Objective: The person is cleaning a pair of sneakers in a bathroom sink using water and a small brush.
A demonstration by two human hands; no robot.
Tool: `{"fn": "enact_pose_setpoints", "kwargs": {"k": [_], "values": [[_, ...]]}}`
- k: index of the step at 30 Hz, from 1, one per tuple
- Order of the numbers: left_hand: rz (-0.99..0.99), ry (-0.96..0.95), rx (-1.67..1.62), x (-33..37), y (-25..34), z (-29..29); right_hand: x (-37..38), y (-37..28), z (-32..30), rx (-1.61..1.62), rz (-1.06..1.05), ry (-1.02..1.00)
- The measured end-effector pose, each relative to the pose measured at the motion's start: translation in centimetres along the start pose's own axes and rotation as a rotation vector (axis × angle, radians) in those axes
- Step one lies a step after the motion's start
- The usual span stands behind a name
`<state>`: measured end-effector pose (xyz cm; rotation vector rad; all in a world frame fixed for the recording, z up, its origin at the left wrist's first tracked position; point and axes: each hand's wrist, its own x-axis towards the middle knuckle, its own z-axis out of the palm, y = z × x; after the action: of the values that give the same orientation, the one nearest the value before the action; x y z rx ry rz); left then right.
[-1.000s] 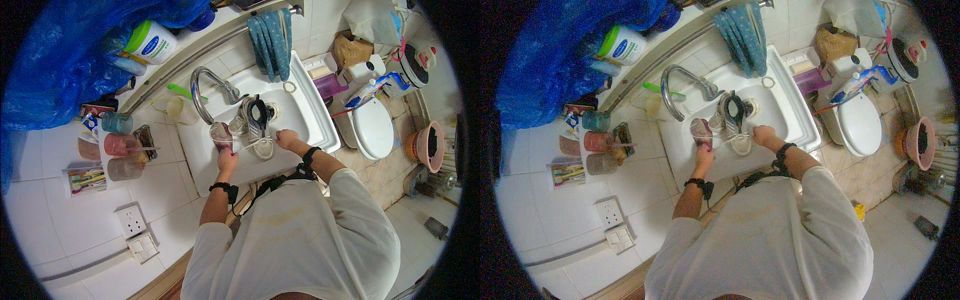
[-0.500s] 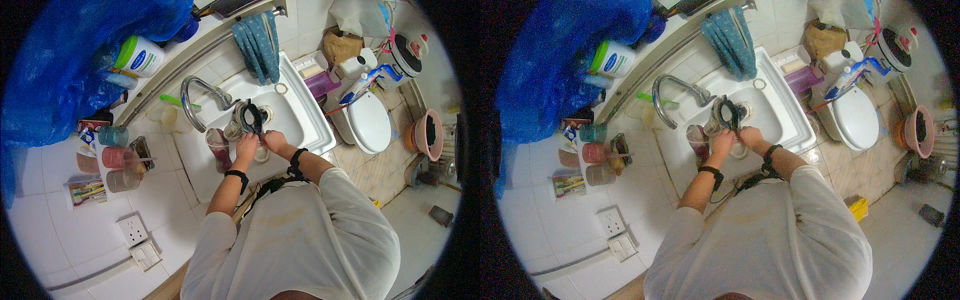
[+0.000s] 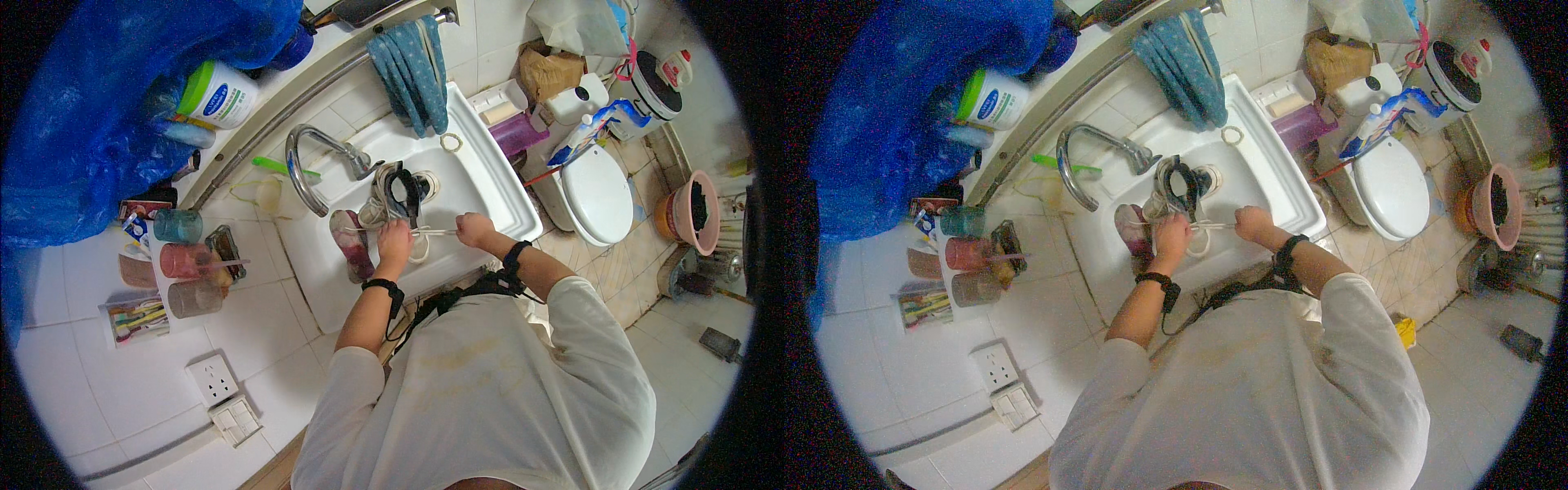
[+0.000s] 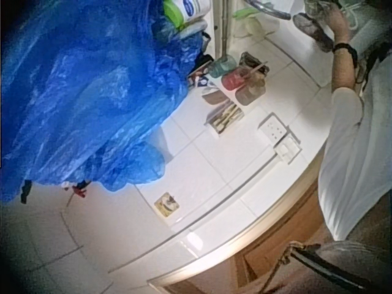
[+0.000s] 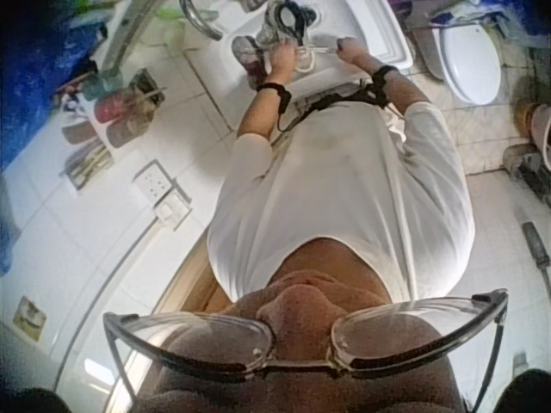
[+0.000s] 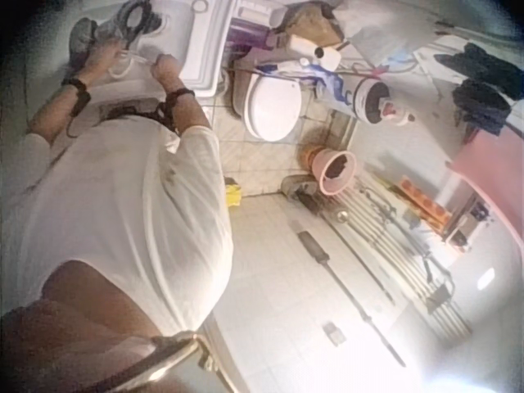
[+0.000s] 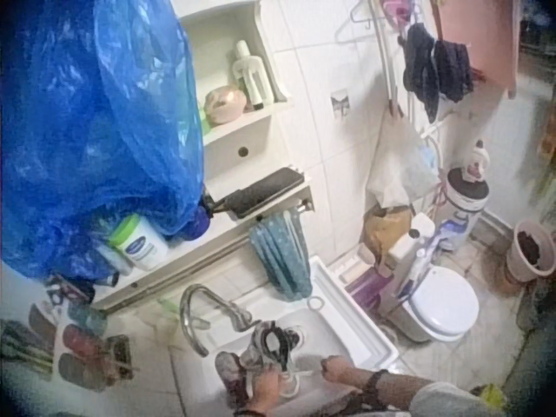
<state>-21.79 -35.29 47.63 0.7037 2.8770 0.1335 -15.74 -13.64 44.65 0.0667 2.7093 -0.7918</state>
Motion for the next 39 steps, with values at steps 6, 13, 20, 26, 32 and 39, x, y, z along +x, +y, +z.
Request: {"fn": "enact_pose_setpoints", "kwargs": {"k": [6,13,20,26,32,39], "values": [[-0.028,0.018,-0.007,-0.2,-1.0,0.4,0.8,-4.8,-1.4,-0.053,-0.073,0.076],[-0.018,0.038,-0.058,-0.1,-0.5,0.3,1.6,-8.5,-0.3,-0.035,-0.190,0.342],[-0.022,0.072,-0.099,0.1,-1.1,1.4,2.4,-7.2,1.5,-0.112,-0.348,0.177],[-0.032,0.055,-0.182,0.0,-0.6,0.1,3.2,-7.2,3.2,-0.224,-0.364,0.288],[-0.122,0.068,-0.216,-0.6,-1.5,0.7,2.9,-5.2,3.9,0.068,-0.204,0.473],[-0.219,0.115,-0.283,-1.8,-4.3,0.9,-0.5,-1.9,0.9,0.047,0.091,0.124]]}}
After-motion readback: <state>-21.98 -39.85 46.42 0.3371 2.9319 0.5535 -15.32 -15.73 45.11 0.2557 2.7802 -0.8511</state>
